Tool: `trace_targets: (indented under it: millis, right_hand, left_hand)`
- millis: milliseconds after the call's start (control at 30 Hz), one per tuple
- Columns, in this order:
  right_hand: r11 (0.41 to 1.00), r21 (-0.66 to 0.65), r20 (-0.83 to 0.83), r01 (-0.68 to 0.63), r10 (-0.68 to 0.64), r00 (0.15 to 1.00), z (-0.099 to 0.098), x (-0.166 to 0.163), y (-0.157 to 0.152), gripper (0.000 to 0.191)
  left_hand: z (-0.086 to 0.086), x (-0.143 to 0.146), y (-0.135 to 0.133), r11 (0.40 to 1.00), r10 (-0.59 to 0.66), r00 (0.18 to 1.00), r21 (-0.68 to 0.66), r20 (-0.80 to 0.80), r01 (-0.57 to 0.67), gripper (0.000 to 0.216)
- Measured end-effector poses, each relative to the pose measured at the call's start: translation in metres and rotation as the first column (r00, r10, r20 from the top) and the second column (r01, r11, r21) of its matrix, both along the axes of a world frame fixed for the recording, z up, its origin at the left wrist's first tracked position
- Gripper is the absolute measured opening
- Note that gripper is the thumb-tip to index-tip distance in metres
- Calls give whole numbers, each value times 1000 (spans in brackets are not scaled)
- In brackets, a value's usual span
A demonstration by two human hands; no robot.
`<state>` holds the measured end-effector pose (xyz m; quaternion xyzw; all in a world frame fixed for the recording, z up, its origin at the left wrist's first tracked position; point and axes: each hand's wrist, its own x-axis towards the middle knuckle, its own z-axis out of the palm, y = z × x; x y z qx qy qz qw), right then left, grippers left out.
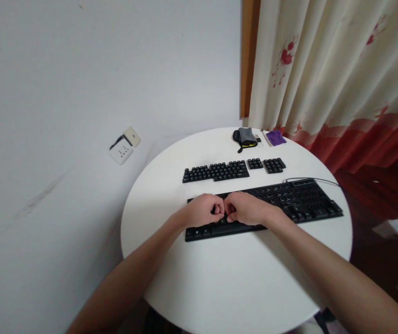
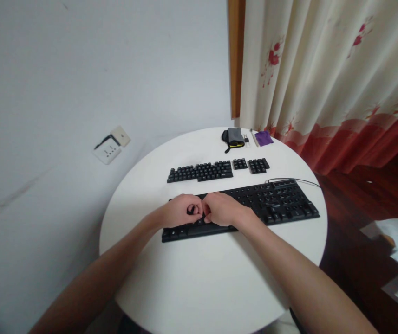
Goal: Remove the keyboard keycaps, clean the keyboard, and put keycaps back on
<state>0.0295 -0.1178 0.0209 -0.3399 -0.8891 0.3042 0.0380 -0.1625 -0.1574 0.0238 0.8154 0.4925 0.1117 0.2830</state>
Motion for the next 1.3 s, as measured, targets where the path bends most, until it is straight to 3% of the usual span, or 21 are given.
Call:
trace_targets:
  millis: [300, 633, 733, 867, 1000, 1067, 1300]
  right_hand:
    - [994, -77, -134, -73, 62, 989, 0, 8, 5, 8]
    - [998, -37, -138, -54, 48, 989, -2, 7, 5, 3]
    - [998, -35, -187, -54, 47, 981, -1, 8, 7, 7]
    - [994, 70, -207, 84, -68, 976, -2, 5, 11, 17]
    - [919, 243, -219, 310, -259, 941, -9, 0, 15, 29]
    - [885, 313, -201, 345, -293, 935, -13, -4, 16, 33]
    - [862, 400, 4, 312, -342, 940, -20, -22, 15, 43]
  left_hand:
    - [7, -8, 1, 994, -105, 994, 16, 6, 104, 9]
    - [3, -7, 0, 993, -108, 994, 42, 14, 107, 7]
    - [0, -6, 1, 997, -51, 999, 67, 15, 50, 8]
    - [-6, -5, 6, 978, 45, 996, 201, 82, -61, 13]
    - [-16, -7, 16, 874, 186, 977, 436, 106, -214, 23]
    - [-20, -10, 21, 829, 254, 965, 497, 71, -255, 26]
    - [-33, -13, 32, 845, 366, 927, 448, -85, -292, 39]
